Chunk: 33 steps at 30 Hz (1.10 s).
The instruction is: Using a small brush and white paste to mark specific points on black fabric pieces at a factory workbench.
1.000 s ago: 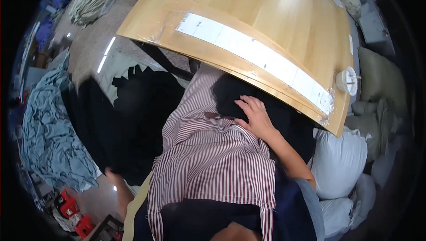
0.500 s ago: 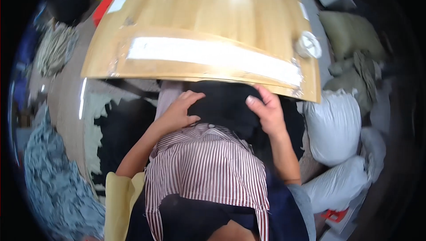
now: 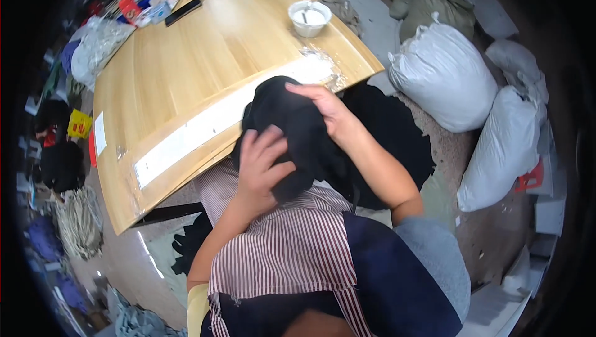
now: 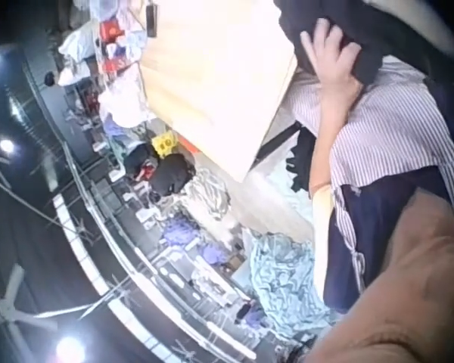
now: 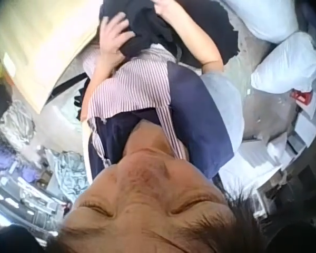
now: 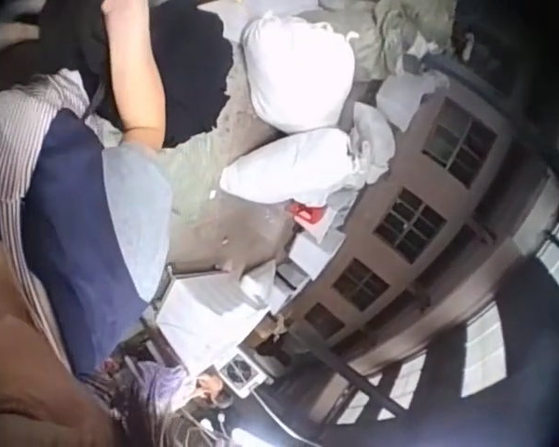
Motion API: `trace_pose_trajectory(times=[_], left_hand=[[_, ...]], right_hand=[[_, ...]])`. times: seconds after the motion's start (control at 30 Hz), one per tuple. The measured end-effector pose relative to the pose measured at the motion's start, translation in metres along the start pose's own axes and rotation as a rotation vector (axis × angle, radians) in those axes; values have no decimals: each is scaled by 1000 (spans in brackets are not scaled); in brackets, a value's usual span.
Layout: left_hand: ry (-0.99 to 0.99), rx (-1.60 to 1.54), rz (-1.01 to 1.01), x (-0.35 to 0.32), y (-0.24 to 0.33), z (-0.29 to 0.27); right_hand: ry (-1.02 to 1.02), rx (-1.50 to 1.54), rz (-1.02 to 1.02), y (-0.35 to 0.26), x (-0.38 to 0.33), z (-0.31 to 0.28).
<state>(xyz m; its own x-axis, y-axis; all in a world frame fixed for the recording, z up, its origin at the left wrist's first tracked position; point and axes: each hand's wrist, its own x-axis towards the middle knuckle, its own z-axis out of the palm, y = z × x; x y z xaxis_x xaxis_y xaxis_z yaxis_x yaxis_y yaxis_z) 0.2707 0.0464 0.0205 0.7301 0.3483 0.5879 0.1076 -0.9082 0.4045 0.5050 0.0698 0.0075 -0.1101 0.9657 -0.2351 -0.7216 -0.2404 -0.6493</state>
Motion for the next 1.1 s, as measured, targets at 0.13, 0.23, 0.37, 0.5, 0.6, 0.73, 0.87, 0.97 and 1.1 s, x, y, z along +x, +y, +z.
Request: trace_pose_trajectory(times=[0.13,0.23,0.37,0.5,0.6,0.73,0.87,0.97,1.1], left_hand=[[488,-1410,-1144,41,3,-20],[535,-1556,-1538,77,-4,-25],[251,-1926,-1451,106,29,-17],[2,-2106,-1202,115,70,-36],[441,-1507,-616,93,76,-94],[97,-1402,-166,32,57,-204],[-262,-299,-1037,-51,45,-223],[-411,-262,-880,-105,29,-168],[148,-679,-1067,-129,-4,-105]], right_hand=[[630,-1616,-986,-23,-23,-6],[483,-1243,-1115,-5,-80,5],[272,-1418,-965,53,-123,10],[438,-795,-589,14,-135,-21],[115,-574,-631,-48,-172,-19],[-131,-831,-601,-73,-183,27],[-537,-926,-370,-18,-112,71],[-638,-1029,-122,45,-51,105],[-691,-1089,-171,89,-6,128]])
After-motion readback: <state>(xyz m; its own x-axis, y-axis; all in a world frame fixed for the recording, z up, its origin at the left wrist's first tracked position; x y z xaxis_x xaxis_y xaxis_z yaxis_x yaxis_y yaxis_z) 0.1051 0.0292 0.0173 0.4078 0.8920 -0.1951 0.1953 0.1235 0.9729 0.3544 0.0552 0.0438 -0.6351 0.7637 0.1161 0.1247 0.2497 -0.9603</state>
